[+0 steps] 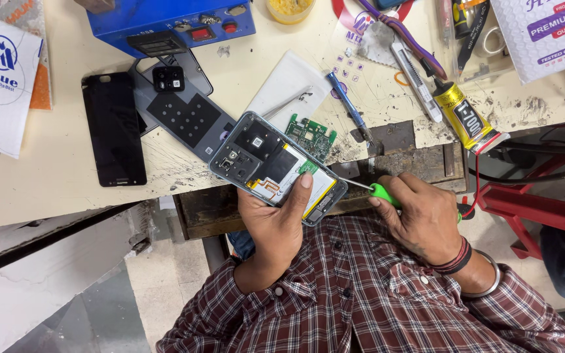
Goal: The person repairs a smartphone at a workbench. They pry open the phone's back cover with a blue pry tool, work around the battery and internal components, then use a green-handled screwdriver to unscrew and adjust parts inside the open phone, holding the phone in one hand while working with the other.
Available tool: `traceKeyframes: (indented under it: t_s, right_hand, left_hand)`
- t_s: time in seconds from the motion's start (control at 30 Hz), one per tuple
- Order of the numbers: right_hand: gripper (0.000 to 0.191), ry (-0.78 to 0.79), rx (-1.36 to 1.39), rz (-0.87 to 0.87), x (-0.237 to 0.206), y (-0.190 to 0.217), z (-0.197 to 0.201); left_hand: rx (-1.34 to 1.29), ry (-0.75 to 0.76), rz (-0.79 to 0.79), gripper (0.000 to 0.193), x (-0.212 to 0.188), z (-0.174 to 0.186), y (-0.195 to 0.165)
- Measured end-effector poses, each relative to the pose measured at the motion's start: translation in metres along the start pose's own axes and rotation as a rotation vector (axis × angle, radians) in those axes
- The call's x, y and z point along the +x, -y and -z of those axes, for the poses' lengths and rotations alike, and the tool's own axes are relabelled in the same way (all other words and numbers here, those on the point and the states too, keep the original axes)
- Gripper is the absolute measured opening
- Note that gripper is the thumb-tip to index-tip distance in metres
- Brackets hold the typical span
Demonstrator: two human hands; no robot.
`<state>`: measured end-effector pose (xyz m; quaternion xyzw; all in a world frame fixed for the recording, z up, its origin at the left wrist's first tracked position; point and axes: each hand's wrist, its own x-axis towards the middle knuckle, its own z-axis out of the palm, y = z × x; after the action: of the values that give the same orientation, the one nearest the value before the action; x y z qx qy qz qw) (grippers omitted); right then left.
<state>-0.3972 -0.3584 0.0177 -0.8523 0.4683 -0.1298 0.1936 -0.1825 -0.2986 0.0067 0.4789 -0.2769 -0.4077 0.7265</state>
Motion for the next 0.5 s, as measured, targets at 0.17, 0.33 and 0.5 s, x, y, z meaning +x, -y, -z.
traceKeyframes:
  t_s: [0.17,0.33,0.5]
  right_hand:
    - [0.029,0.007,0.005,-0.005,0.0018,0.0011,0.0011]
    - [0.028,0.011,0.01,-0.005,0.0033,0.0031,0.0021]
    - [0.028,0.019,0.011,-0.006,0.0048,0.0039,0.0031]
  left_hand:
    - [-0.002,-0.008,0.006,0.036,-0.0008,-0.0008,-0.0008]
    - [-0.002,-0.011,0.022,0.035,-0.0019,-0.0008,-0.0021]
    - [0.03,-0.005,0.03,0.033,-0.0036,-0.0002,-0.0031]
